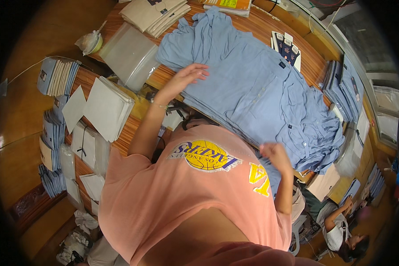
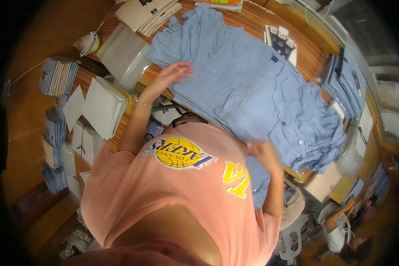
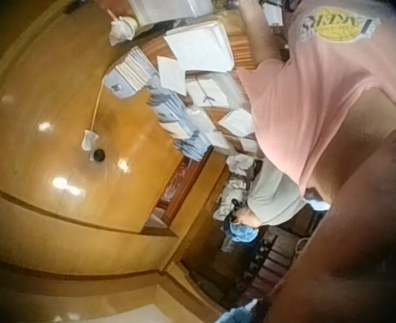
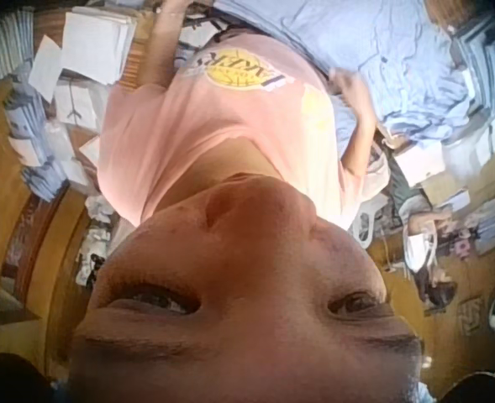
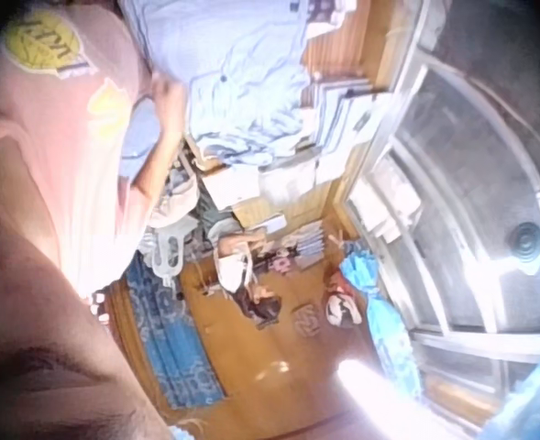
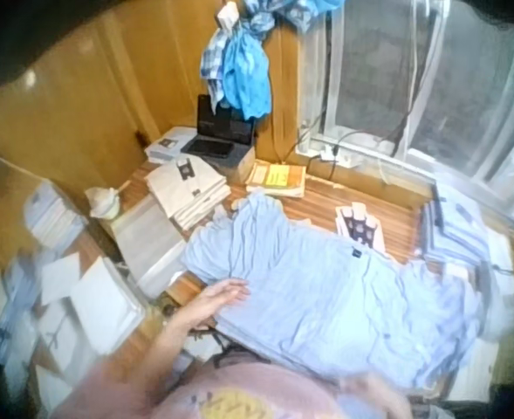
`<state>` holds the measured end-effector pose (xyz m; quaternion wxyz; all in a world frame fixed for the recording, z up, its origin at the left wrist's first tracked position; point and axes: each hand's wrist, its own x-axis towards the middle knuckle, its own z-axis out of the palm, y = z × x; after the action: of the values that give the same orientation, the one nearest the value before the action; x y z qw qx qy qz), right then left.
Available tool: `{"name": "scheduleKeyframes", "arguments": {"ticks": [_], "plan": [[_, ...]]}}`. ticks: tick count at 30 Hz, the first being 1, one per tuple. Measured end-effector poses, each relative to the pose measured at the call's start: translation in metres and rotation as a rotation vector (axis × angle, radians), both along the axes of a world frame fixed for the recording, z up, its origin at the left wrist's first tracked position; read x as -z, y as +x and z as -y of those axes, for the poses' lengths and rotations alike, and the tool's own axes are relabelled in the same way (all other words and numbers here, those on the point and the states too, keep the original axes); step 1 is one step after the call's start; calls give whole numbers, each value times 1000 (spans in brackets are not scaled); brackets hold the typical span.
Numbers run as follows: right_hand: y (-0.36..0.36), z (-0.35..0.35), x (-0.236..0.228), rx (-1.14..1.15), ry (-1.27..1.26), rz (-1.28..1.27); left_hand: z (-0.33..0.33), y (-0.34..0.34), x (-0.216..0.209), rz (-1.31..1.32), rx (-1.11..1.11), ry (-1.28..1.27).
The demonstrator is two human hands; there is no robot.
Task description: The person buttons several blue shirts by hand one by one.
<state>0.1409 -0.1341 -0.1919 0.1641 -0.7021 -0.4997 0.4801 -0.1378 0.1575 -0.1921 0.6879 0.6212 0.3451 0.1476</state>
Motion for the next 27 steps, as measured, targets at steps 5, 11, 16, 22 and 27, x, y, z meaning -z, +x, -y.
{"name": "scheduleKeyframes", "arguments": {"ticks": [5,11,16,22,27], "plan": [[-9,201,241,-213,-320,86,-21,-2,-1,-52,-91,74],[-50,199,306,474,-441,-199,-26,-6,52,-169,-97,985],[-52,165,263,994,-448,-461,-1,-43,116,-608,70,1315],[12,168,124,651,-412,-339,-3,-61,116,-220,-238,838],[34,175,102,1154,129,-40,3,-38,106,-365,-32,825]]}}
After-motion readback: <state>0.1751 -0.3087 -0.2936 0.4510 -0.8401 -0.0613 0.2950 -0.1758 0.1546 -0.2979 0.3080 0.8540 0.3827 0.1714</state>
